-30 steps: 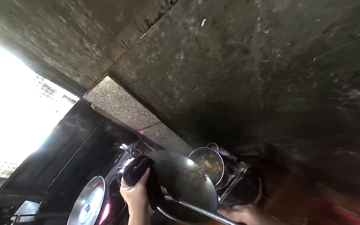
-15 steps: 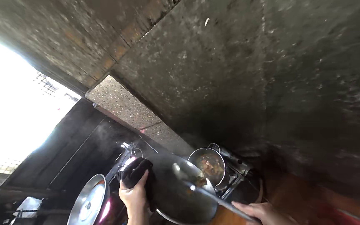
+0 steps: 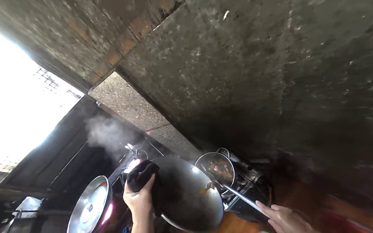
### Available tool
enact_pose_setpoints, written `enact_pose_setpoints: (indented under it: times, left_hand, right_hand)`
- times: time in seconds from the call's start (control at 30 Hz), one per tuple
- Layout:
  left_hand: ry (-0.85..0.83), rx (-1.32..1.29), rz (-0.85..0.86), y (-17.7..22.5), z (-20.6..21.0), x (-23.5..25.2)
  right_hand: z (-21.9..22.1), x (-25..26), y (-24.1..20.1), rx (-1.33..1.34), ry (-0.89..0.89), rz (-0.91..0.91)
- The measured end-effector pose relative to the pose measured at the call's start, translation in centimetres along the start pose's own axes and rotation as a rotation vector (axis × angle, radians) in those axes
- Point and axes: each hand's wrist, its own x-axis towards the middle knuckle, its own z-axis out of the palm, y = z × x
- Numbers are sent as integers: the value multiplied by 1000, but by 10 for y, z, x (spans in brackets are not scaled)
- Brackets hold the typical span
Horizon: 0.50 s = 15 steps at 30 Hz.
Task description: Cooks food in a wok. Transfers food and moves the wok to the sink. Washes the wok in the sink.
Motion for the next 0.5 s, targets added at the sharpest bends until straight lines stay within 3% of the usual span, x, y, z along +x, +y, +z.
enact_pose_setpoints:
  times: [0.1,0.2,0.37,0.5]
  left_hand:
    - [-1,8,7,-4,1,2]
    - [-1,41,16,-3,0,4]
    - [1,39,32,0,-1,4]
    - [20,57,19,1,-7,4]
  right_hand:
    - [-8,-19,-4,141,34,-225]
    - [-16,-22,-7,217,-77,-430]
    - [-8,-5,1,-73,-67,-153]
    - [-22,-6,4,-133,9,-15]
